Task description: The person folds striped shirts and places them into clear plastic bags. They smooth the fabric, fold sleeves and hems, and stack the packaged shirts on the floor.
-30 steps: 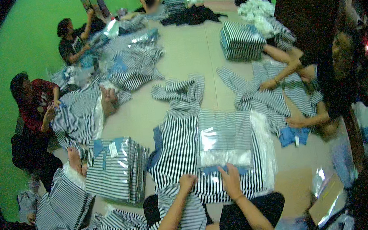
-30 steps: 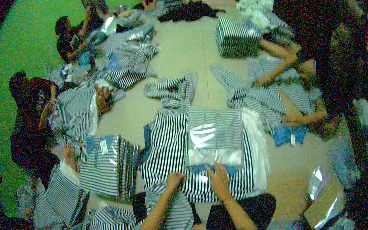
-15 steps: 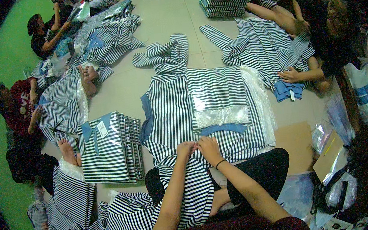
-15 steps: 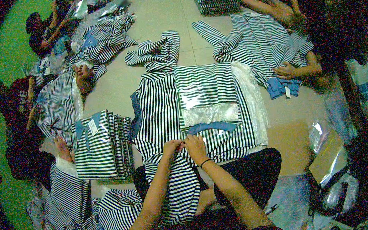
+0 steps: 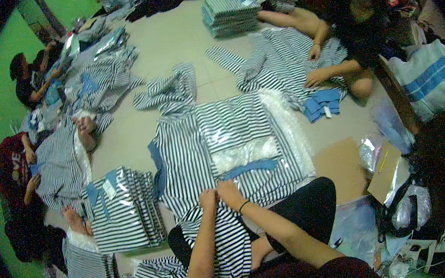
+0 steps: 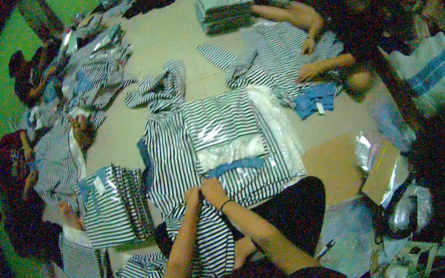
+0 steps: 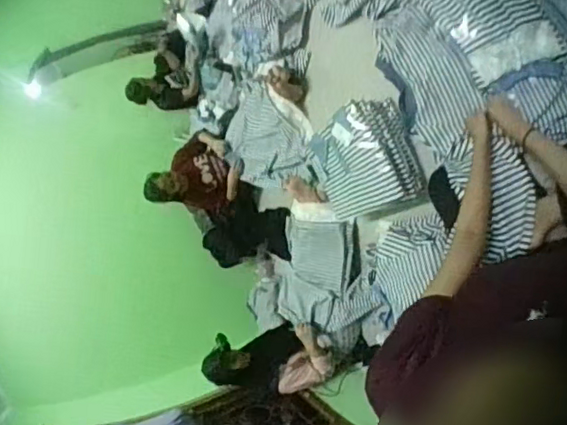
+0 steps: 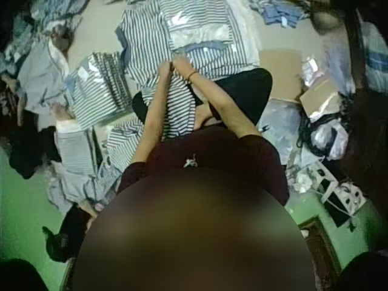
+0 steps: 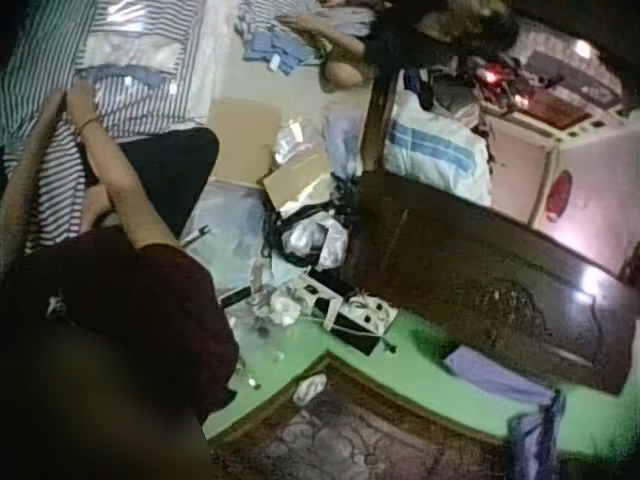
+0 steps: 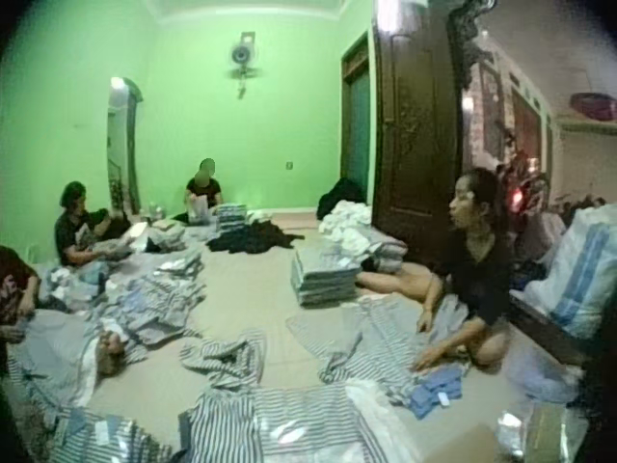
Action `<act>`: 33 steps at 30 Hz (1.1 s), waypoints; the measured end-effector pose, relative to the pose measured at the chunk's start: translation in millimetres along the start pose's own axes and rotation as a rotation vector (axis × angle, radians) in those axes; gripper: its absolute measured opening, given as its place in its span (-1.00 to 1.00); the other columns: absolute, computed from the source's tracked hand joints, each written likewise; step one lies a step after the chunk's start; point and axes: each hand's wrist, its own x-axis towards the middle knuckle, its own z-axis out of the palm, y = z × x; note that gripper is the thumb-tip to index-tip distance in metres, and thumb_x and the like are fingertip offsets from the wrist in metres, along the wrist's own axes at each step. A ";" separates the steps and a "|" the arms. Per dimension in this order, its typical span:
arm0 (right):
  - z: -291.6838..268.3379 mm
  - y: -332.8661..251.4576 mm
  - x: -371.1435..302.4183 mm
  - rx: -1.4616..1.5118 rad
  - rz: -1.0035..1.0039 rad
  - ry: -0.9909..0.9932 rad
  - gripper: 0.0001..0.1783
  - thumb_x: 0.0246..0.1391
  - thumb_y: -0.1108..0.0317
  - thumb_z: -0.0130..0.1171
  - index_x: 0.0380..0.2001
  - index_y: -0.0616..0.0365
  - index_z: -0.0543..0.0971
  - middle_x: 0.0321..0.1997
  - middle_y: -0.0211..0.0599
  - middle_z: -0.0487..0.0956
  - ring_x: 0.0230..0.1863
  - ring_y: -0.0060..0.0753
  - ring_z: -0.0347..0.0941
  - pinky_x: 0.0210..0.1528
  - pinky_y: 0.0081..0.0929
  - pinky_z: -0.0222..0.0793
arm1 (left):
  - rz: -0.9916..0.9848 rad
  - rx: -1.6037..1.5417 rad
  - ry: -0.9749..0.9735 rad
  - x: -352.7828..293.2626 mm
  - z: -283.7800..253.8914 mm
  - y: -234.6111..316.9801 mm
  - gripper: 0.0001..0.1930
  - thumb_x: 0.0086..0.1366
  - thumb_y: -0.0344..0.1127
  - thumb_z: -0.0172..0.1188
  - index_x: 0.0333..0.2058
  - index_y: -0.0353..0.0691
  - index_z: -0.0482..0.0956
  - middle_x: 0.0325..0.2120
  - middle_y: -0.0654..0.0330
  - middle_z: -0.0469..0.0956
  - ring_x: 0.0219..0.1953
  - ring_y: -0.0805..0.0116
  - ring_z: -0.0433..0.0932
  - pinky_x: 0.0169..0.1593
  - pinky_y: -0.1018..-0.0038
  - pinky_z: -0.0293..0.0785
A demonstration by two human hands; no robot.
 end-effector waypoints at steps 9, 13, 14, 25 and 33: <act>-35.7 103.2 -38.3 0.967 -0.092 -0.304 -0.75 -0.06 0.22 -0.02 -0.44 0.21 0.40 -0.45 -0.26 0.42 -0.36 -0.38 0.31 -0.27 -0.44 0.21 | -0.745 -0.844 -0.276 9.4 -6.4 3.6 -0.82 -0.08 -0.46 -0.06 -0.77 -0.34 0.43 -0.78 0.15 0.41 -0.73 0.44 0.38 -0.64 0.60 0.29; -102.5 257.4 -158.7 0.790 0.575 -0.339 -0.75 -0.15 0.22 0.01 -0.45 0.16 0.50 -0.41 -0.33 0.47 -0.42 -0.47 0.33 -0.38 -0.50 0.26 | -0.680 -0.705 -0.362 13.0 -6.0 -9.9 -0.83 -0.07 -0.45 -0.09 -0.75 -0.35 0.40 -0.76 0.12 0.41 -0.75 0.42 0.34 -0.65 0.60 0.25; -120.4 284.8 -195.5 0.680 0.681 -0.321 -0.75 -0.14 0.23 -0.01 -0.44 0.16 0.51 -0.40 -0.32 0.48 -0.39 -0.45 0.33 -0.35 -0.47 0.26 | -0.653 -0.745 -0.467 16.0 -9.7 -11.7 -0.81 -0.05 -0.41 -0.09 -0.73 -0.35 0.41 -0.76 0.12 0.41 -0.76 0.41 0.33 -0.66 0.60 0.21; -127.2 327.2 -215.1 -0.429 0.672 -0.036 -0.74 -0.14 0.25 -0.08 -0.38 0.11 0.49 -0.22 -0.24 0.44 -0.12 -0.27 0.29 -0.08 -0.21 0.13 | 0.300 0.431 -0.111 22.1 -60.8 59.2 -0.81 -0.16 -0.47 0.07 -0.48 -0.29 0.32 -0.51 0.04 0.32 -0.36 0.10 0.34 -0.31 0.32 0.30; -85.8 242.2 -107.6 -0.006 0.009 -0.075 -0.84 -0.22 0.41 -0.02 -0.45 0.08 0.39 -0.42 -0.30 0.39 -0.31 -0.29 0.32 -0.27 -0.35 0.19 | 0.374 0.326 -0.372 28.5 -63.1 68.7 -0.81 -0.03 -0.42 -0.03 -0.37 -0.29 0.32 -0.37 0.05 0.36 -0.30 0.13 0.37 -0.24 0.37 0.33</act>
